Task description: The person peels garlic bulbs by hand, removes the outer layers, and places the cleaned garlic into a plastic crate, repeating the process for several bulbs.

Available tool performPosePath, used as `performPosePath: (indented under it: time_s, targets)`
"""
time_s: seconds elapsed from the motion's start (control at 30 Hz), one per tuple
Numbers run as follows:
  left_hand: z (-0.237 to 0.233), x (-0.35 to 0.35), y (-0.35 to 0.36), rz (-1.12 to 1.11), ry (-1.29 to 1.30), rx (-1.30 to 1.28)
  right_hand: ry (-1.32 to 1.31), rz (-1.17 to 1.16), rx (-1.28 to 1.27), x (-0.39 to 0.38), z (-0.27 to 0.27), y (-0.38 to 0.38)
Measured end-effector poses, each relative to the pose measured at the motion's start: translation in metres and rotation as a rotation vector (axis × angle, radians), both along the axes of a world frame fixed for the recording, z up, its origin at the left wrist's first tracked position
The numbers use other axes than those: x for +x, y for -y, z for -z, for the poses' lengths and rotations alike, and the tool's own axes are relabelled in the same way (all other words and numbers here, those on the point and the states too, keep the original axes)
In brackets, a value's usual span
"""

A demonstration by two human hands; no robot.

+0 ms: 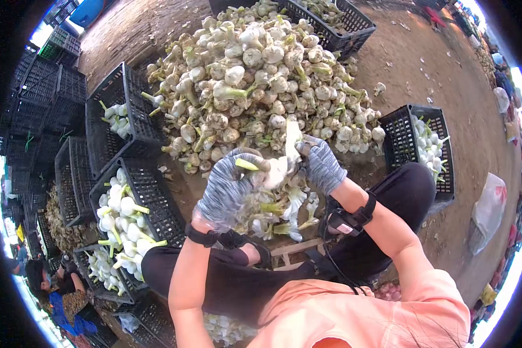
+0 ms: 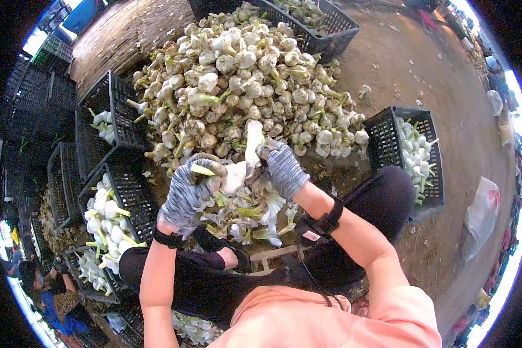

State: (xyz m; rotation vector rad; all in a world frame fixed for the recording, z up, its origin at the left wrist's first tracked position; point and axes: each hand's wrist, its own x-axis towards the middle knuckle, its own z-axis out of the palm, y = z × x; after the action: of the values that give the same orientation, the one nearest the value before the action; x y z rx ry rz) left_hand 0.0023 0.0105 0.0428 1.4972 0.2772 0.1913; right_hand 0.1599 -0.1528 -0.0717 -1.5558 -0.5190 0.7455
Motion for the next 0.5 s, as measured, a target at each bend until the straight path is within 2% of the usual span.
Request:
performPosePath:
  time_s: [0.03, 0.07, 0.1, 0.13, 0.17, 0.2, 0.23, 0.27, 0.33, 0.37, 0.4, 0.5]
  targets:
    - [0.008, -0.001, -0.008, 0.138, 0.04, -0.022, 0.131, -0.029, -0.068, 0.008, 0.022, 0.002]
    - [0.007, -0.002, -0.006, 0.141, 0.039, -0.021, 0.261, -0.059, -0.136, 0.011, 0.032, 0.003]
    - [0.005, -0.004, -0.002, 0.087, 0.057, -0.27, -0.013, -0.122, -0.307, 0.005, -0.017, -0.001]
    - [0.003, -0.005, 0.002, 0.032, 0.075, -0.518, -0.012, -0.12, -0.304, 0.001, -0.019, 0.001]
    - [0.001, -0.006, 0.006, -0.087, 0.049, -0.686, 0.111, -0.252, -0.372, -0.001, -0.021, 0.002]
    - [0.005, -0.008, 0.001, -0.129, -0.028, -0.722, 0.238, -0.387, -0.438, -0.007, -0.032, -0.001]
    - [0.006, -0.007, 0.0, -0.152, -0.061, -0.646, 0.366, -0.475, -0.542, -0.013, -0.046, 0.001]
    - [0.006, -0.005, -0.001, -0.177, -0.095, -0.573, 0.373, -0.485, -0.537, -0.015, -0.058, 0.001]
    - [0.011, -0.003, -0.001, -0.222, -0.119, -0.484, 0.63, -0.279, -0.279, -0.018, -0.073, 0.006]
    - [0.014, -0.002, 0.001, -0.254, -0.145, -0.396, 0.528, -0.239, -0.148, -0.019, -0.082, 0.007]
    - [0.018, 0.0, 0.003, -0.248, -0.147, -0.4, 0.527, -0.235, -0.153, -0.022, -0.091, 0.006]
    - [0.024, 0.005, 0.011, -0.168, 0.058, 0.116, 0.45, -0.203, -0.035, -0.033, -0.11, 0.0]
